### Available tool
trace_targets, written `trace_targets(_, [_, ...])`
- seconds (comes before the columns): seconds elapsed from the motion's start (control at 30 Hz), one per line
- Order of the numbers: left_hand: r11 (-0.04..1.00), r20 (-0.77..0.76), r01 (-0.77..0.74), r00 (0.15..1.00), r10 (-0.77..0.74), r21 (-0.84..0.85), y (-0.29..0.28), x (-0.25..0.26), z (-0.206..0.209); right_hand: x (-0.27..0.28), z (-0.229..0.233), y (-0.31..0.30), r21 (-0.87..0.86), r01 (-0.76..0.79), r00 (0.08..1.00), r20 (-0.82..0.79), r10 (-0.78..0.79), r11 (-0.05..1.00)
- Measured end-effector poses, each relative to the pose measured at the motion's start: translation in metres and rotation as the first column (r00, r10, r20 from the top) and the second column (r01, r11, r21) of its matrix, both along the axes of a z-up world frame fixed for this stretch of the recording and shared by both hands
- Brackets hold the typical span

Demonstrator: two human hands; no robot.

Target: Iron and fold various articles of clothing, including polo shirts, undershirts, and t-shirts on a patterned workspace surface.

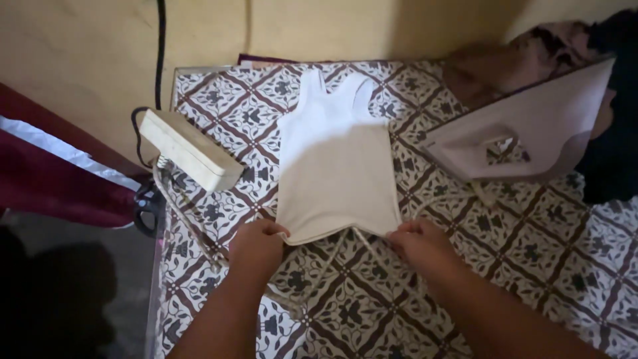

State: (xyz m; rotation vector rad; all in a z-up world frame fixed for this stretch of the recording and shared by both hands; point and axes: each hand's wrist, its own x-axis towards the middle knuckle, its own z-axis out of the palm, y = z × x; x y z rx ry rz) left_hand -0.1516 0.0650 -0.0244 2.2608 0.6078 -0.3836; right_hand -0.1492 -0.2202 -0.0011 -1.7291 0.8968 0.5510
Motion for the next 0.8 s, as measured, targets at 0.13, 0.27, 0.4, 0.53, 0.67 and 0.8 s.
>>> trace_targets(0.13, [0.999,-0.007,-0.042,0.999,0.042,0.011,-0.008,0.003,0.001,-0.002,-0.003,-0.003,-0.026,0.000,1.000,0.014,0.001,1.000])
trace_targets(0.27, [0.978,0.220,-0.124,0.972,0.084,0.171,-0.028,0.003,0.017,-0.002,0.028,-0.005,-0.018,-0.011,1.000,0.023,0.012,1.000])
trace_targets(0.4, [0.974,0.363,-0.134,0.930,0.060,0.181,-0.064,0.006,0.039,0.001,0.053,-0.022,-0.082,0.016,0.999,-0.049,-0.020,0.996])
trace_targets(0.53, [0.995,0.269,-0.018,0.963,-0.009,0.098,-0.105,0.010,0.055,0.004,0.054,-0.057,-0.023,0.183,0.981,0.071,-0.181,0.983])
trace_targets(0.67, [0.963,0.108,0.270,0.957,-0.269,0.001,-0.139,0.000,0.073,0.004,0.055,-0.077,-0.007,0.003,0.986,0.164,-0.002,1.000])
trace_targets(0.8, [0.859,-0.077,0.476,0.879,-0.470,0.189,-0.156,-0.014,0.086,-0.008,0.042,-0.077,-0.119,-0.638,0.748,0.140,0.649,0.761])
